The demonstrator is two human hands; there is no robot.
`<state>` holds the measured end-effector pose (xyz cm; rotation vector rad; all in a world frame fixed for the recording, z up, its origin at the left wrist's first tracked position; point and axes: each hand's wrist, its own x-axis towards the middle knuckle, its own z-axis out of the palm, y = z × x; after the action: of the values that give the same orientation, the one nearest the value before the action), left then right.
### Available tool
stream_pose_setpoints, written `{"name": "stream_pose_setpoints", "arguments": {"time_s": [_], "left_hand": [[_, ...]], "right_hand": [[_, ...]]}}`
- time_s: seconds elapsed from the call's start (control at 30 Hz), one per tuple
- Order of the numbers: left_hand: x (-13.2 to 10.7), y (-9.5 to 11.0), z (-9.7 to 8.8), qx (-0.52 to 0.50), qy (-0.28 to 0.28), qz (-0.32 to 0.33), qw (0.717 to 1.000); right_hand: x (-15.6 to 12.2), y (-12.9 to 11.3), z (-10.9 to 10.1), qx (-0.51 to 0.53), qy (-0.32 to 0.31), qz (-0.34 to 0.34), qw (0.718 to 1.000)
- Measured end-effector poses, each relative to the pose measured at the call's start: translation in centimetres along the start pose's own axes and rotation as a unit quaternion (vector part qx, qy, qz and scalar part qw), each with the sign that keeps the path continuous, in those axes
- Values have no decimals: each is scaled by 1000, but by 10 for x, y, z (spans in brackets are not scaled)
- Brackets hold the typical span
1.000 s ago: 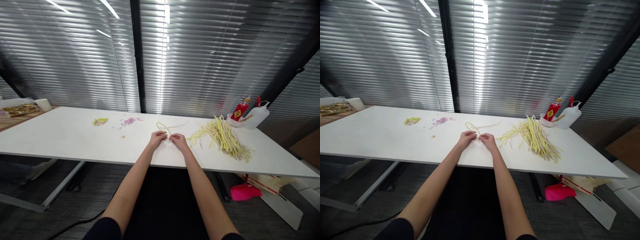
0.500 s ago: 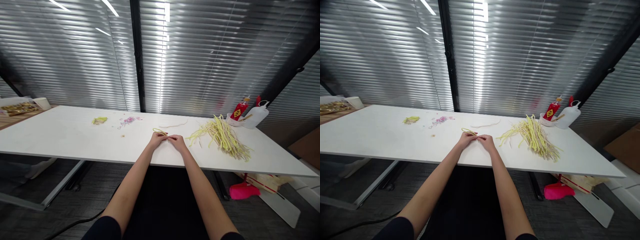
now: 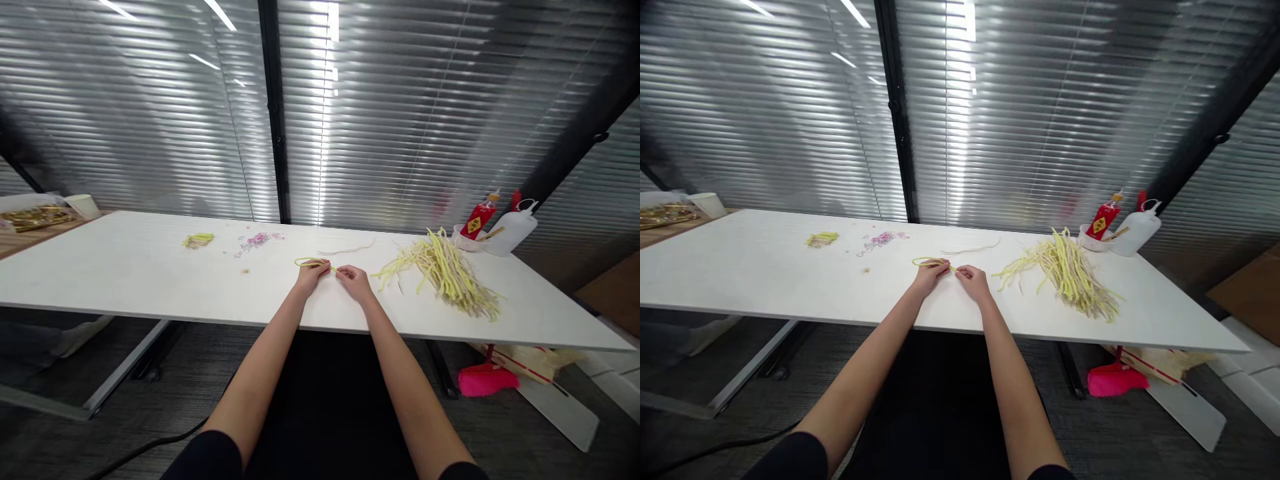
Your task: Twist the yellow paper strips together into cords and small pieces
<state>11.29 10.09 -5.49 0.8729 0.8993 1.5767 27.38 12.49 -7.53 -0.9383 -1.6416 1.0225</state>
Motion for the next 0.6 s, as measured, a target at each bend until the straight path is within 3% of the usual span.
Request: {"name": "stream_pose_setpoints", "arguments": {"time_s": [0.6], "left_hand": [[0,0,-1,32,-35,-28,998]], "right_hand": [[0,1,0,-19,-9,-25,999]]}}
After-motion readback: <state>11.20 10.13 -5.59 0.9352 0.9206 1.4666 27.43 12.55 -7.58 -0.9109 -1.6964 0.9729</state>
